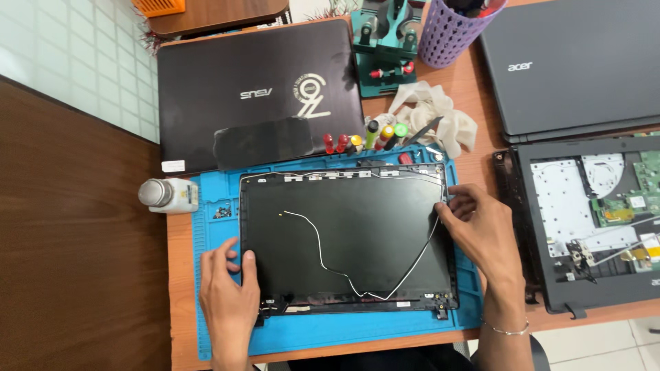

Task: The person routes internal cables along the edges of a laptop screen panel, uses a small tool to press wires into channels, and then places the bottom cover onto the laptop body.

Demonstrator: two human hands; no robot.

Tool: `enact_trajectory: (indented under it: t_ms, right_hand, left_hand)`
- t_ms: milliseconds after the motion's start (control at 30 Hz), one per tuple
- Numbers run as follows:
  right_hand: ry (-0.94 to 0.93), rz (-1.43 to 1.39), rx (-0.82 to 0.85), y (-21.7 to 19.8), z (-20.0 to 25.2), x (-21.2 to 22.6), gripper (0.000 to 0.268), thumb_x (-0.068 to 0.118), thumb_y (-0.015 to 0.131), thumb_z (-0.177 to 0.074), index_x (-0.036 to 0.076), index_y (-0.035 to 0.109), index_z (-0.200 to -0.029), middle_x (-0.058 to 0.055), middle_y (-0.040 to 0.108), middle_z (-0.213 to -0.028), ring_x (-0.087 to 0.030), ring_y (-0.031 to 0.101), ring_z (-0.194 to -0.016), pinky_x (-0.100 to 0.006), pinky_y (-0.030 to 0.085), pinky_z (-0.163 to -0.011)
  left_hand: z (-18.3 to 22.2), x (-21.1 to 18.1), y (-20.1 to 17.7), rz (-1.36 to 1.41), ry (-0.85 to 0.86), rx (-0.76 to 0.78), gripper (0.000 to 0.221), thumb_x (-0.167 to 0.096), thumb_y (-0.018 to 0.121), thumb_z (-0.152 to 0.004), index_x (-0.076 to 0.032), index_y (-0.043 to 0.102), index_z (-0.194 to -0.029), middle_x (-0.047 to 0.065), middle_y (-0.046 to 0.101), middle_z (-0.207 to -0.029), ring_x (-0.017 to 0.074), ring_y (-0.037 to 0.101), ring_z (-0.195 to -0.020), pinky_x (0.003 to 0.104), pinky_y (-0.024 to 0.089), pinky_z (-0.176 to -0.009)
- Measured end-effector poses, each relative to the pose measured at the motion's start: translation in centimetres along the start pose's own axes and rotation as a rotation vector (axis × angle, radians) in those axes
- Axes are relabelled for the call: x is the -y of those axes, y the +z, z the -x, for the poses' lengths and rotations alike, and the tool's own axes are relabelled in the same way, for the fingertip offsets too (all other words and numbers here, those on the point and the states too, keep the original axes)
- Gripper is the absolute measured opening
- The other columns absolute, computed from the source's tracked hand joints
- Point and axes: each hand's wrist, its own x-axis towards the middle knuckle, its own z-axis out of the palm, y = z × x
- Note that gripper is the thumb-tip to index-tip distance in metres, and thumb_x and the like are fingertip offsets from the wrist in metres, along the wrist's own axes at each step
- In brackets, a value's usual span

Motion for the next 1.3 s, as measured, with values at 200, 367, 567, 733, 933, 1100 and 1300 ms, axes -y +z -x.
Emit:
enact_trajectory:
  t_ms: [200,367,567,733,933,1100,1300]
  right_hand:
    - [-0.023,-0.062,-0.037,0.1,-0.2,-0.4,0.033,0.019,0.077,-0.085,-0.003,0.075,-0.109,-0.013,0.076,-0.081,-0.018,0.073,-0.072,-0.031,0.057,-0.069]
    - [-0.014,-0.103,-0.086,0.3,0.0,-0.3,0.026,0.017,0.076,-0.089,-0.002,0.076,-0.106,-0.014,0.077,-0.086,-0.019,0.074,-0.073,-0.031,0.057,-0.068]
    - [-0.062,-0.070,-0.134,0.7,0.3,-0.3,0.022,0.016,0.074,-0.094,-0.003,0.075,-0.104,-0.018,0.076,-0.085,-0.021,0.075,-0.074,-0.032,0.057,-0.069]
    - [-0.123,-0.030,-0.153,0.8,0.6,-0.5,0.021,0.016,0.073,-0.098,-0.004,0.074,-0.104,-0.019,0.074,-0.086,-0.023,0.074,-0.074,-0.033,0.056,-0.070]
    - [-0.106,-0.084,-0.172,1.0,0.7,-1.2,0.020,0.015,0.072,-0.099,-0.004,0.073,-0.103,-0.015,0.073,-0.085,-0.018,0.069,-0.073,-0.031,0.053,-0.069]
    - [-0.016,-0.346,-0.058,1.2,-0.2,-2.1,0.017,0.015,0.072,-0.098,-0.002,0.074,-0.100,-0.006,0.073,-0.084,-0.007,0.062,-0.071,-0.023,0.048,-0.064]
    - [0.035,-0.426,0.033,1.0,0.7,-1.6,0.015,0.011,0.073,-0.092,-0.003,0.076,-0.094,-0.008,0.073,-0.081,-0.006,0.063,-0.071,-0.022,0.045,-0.062]
  left_hand:
    - [-0.1,0.0,0.2,0.011,0.028,-0.020,0.041,-0.028,0.062,-0.097,-0.006,0.064,-0.131,0.005,0.057,-0.102,0.0203,0.059,-0.079,0.039,0.051,-0.073]
    - [-0.2,-0.1,0.3,0.027,0.044,-0.039,0.036,-0.024,0.060,-0.099,-0.006,0.066,-0.129,0.007,0.058,-0.099,0.0220,0.059,-0.079,0.039,0.051,-0.074]
    - [-0.8,0.0,-0.1,0.082,0.075,-0.073,0.031,-0.019,0.057,-0.100,-0.005,0.066,-0.126,0.009,0.062,-0.101,0.0249,0.061,-0.080,0.041,0.051,-0.076]
    - [-1.5,-0.8,-0.4,0.081,0.137,-0.096,0.029,-0.018,0.058,-0.100,-0.003,0.066,-0.124,0.011,0.062,-0.104,0.0271,0.063,-0.082,0.042,0.051,-0.075]
    - [-2.2,-1.7,-0.7,-0.030,0.196,-0.137,0.025,-0.022,0.064,-0.097,-0.004,0.068,-0.114,0.011,0.063,-0.104,0.0294,0.064,-0.097,0.045,0.051,-0.080]
    - [-4.3,-2.8,-0.7,0.001,0.348,-0.179,0.029,-0.020,0.067,-0.095,-0.003,0.069,-0.119,0.013,0.061,-0.106,0.0342,0.059,-0.103,0.047,0.048,-0.090]
    - [-7.9,-3.1,0.5,-0.070,0.451,-0.214,0.026,-0.019,0.070,-0.092,-0.001,0.070,-0.112,0.015,0.059,-0.108,0.0361,0.056,-0.107,0.050,0.046,-0.089]
